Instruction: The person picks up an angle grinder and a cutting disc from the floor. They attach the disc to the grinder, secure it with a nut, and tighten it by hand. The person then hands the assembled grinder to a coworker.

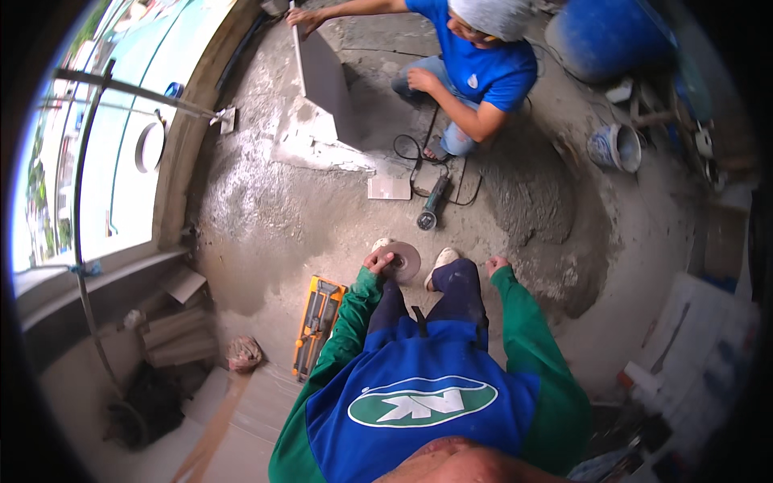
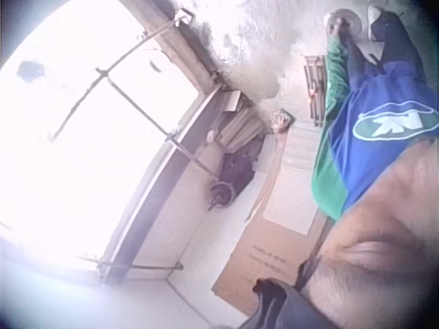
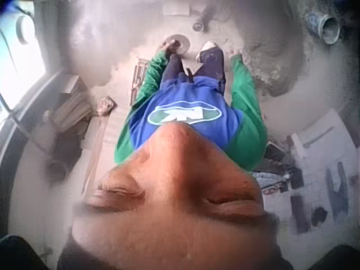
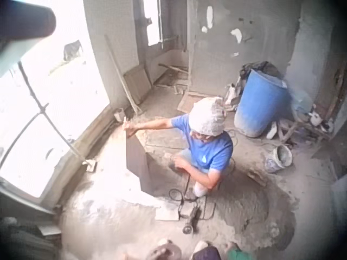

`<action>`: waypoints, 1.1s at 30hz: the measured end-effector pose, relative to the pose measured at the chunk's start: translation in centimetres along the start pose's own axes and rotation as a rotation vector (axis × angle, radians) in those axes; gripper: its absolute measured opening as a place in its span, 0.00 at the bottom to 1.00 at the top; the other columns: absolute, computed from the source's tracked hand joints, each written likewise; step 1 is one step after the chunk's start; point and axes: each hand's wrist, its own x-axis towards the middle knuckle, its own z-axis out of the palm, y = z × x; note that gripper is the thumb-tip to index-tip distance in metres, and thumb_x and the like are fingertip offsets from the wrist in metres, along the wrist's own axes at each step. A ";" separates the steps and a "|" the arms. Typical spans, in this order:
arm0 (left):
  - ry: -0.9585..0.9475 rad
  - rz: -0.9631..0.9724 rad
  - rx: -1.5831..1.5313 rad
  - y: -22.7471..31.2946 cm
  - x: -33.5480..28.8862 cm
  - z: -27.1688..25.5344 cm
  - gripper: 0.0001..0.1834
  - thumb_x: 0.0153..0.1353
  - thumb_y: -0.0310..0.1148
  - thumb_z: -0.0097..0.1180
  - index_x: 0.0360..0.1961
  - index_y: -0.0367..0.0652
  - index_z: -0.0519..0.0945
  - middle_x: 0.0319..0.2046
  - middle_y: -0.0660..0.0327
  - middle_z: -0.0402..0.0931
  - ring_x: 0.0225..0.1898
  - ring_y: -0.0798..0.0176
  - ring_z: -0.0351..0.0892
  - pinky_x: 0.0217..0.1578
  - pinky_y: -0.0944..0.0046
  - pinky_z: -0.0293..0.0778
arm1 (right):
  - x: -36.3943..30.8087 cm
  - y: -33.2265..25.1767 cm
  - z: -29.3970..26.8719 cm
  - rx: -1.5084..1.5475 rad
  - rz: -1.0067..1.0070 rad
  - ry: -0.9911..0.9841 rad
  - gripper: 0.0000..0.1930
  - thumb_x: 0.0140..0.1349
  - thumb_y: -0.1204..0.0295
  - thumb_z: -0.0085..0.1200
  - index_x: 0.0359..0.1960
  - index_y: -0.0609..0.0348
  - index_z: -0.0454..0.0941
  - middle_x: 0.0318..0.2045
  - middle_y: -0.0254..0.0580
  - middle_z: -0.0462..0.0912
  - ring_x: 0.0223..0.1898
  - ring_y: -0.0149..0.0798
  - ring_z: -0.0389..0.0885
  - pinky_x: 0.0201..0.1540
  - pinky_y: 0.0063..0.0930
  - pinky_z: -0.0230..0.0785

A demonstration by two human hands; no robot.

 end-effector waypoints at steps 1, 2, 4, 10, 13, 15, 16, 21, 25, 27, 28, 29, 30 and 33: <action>0.018 0.037 0.034 -0.9 0.0 0.0 0.20 0.61 0.42 0.61 0.48 0.39 0.78 0.38 0.66 0.79 0.40 0.69 0.76 0.45 0.67 0.71 | -1.2 -0.6 0.4 -0.025 -0.029 -0.031 0.15 0.57 0.64 0.59 0.42 0.60 0.80 0.35 0.49 0.84 0.40 0.45 0.84 0.45 0.36 0.75; 0.095 0.026 0.047 -1.4 -0.7 0.9 0.21 0.60 0.43 0.61 0.46 0.38 0.79 0.38 0.66 0.78 0.39 0.70 0.75 0.43 0.68 0.70 | -2.0 -1.4 0.5 -0.024 -0.068 -0.101 0.14 0.57 0.65 0.58 0.41 0.60 0.80 0.35 0.48 0.84 0.40 0.44 0.84 0.45 0.35 0.75; 0.207 -0.056 0.169 -4.5 -3.2 0.2 0.21 0.60 0.45 0.62 0.45 0.38 0.80 0.37 0.65 0.79 0.39 0.70 0.75 0.43 0.67 0.70 | -3.3 -2.3 3.4 -0.032 -0.117 -0.297 0.13 0.57 0.66 0.58 0.40 0.60 0.80 0.35 0.47 0.85 0.39 0.42 0.84 0.45 0.35 0.75; 0.689 -0.251 -0.041 -24.7 -3.0 -3.9 0.24 0.58 0.46 0.63 0.46 0.37 0.80 0.37 0.61 0.81 0.39 0.66 0.78 0.43 0.64 0.73 | 17.1 1.3 20.4 -0.759 -0.374 -0.617 0.16 0.54 0.72 0.56 0.45 0.57 0.79 0.44 0.56 0.81 0.47 0.56 0.80 0.49 0.47 0.73; 0.801 -0.340 -0.049 -32.7 -0.1 -2.9 0.24 0.57 0.46 0.64 0.45 0.35 0.80 0.37 0.59 0.81 0.37 0.66 0.79 0.41 0.64 0.74 | 26.2 -7.6 23.6 -0.984 -0.768 -0.328 0.19 0.58 0.73 0.51 0.53 0.56 0.72 0.50 0.47 0.74 0.55 0.48 0.70 0.54 0.40 0.66; 0.773 -0.394 -0.036 -37.8 1.8 -1.3 0.21 0.59 0.44 0.63 0.44 0.37 0.80 0.33 0.61 0.81 0.34 0.68 0.79 0.37 0.65 0.75 | 30.2 -8.4 26.7 -0.932 -1.109 -0.140 0.20 0.60 0.74 0.46 0.56 0.57 0.69 0.51 0.47 0.73 0.56 0.46 0.69 0.55 0.38 0.65; 0.742 -0.442 -0.032 -36.3 4.2 -1.1 0.20 0.59 0.44 0.63 0.42 0.36 0.80 0.32 0.61 0.81 0.32 0.68 0.79 0.34 0.66 0.75 | 32.6 -8.1 27.9 -1.024 -1.206 -0.136 0.20 0.60 0.72 0.45 0.56 0.58 0.69 0.52 0.47 0.73 0.56 0.45 0.69 0.56 0.38 0.64; 0.611 -0.417 -0.038 -41.0 8.7 -3.4 0.19 0.59 0.44 0.62 0.39 0.37 0.80 0.29 0.62 0.80 0.30 0.69 0.76 0.33 0.66 0.74 | 38.4 -7.1 34.5 -1.149 -1.562 -0.255 0.18 0.57 0.67 0.51 0.50 0.54 0.73 0.47 0.39 0.75 0.53 0.40 0.71 0.55 0.42 0.62; 0.530 -0.413 -0.055 -39.6 11.1 -5.4 0.20 0.59 0.46 0.63 0.38 0.37 0.80 0.28 0.61 0.79 0.30 0.70 0.76 0.34 0.66 0.73 | 39.6 -9.4 34.1 -1.199 -1.461 -0.464 0.25 0.47 0.69 0.62 0.49 0.53 0.72 0.50 0.39 0.74 0.57 0.42 0.69 0.55 0.44 0.63; 0.581 -0.354 -0.111 -39.7 8.5 -5.4 0.21 0.58 0.47 0.64 0.35 0.37 0.80 0.27 0.62 0.79 0.30 0.69 0.76 0.34 0.67 0.72 | 34.9 -8.8 34.8 -1.169 -1.592 -0.461 0.29 0.42 0.66 0.66 0.49 0.52 0.71 0.48 0.37 0.75 0.56 0.40 0.69 0.52 0.42 0.64; 0.581 -0.354 -0.190 -37.9 8.0 -6.0 0.20 0.58 0.47 0.64 0.34 0.37 0.79 0.26 0.62 0.79 0.29 0.70 0.75 0.33 0.67 0.72 | 32.0 -11.6 34.8 -1.153 -1.562 -0.581 0.29 0.42 0.65 0.67 0.48 0.52 0.70 0.45 0.36 0.75 0.55 0.39 0.69 0.50 0.41 0.64; 0.542 -0.343 -0.192 -37.9 7.9 -6.3 0.20 0.57 0.47 0.64 0.34 0.38 0.79 0.26 0.62 0.79 0.28 0.70 0.75 0.33 0.67 0.72 | 29.6 -12.6 34.8 -1.085 -1.565 -0.599 0.29 0.41 0.64 0.69 0.47 0.51 0.69 0.44 0.35 0.74 0.54 0.40 0.70 0.49 0.40 0.64; 0.523 -0.343 -0.208 -38.5 7.4 -5.2 0.21 0.57 0.47 0.64 0.34 0.38 0.79 0.26 0.62 0.79 0.28 0.70 0.75 0.32 0.67 0.72 | 27.7 -12.7 34.8 -1.005 -1.546 -0.676 0.30 0.41 0.63 0.70 0.47 0.51 0.69 0.45 0.36 0.75 0.53 0.40 0.71 0.49 0.40 0.65; 0.436 -0.355 -0.148 -39.8 6.4 -4.4 0.21 0.57 0.47 0.64 0.34 0.37 0.79 0.27 0.62 0.79 0.29 0.69 0.75 0.32 0.65 0.73 | 21.6 -14.6 37.1 -0.859 -1.474 -0.706 0.30 0.39 0.62 0.70 0.45 0.51 0.70 0.44 0.36 0.75 0.52 0.40 0.72 0.48 0.41 0.67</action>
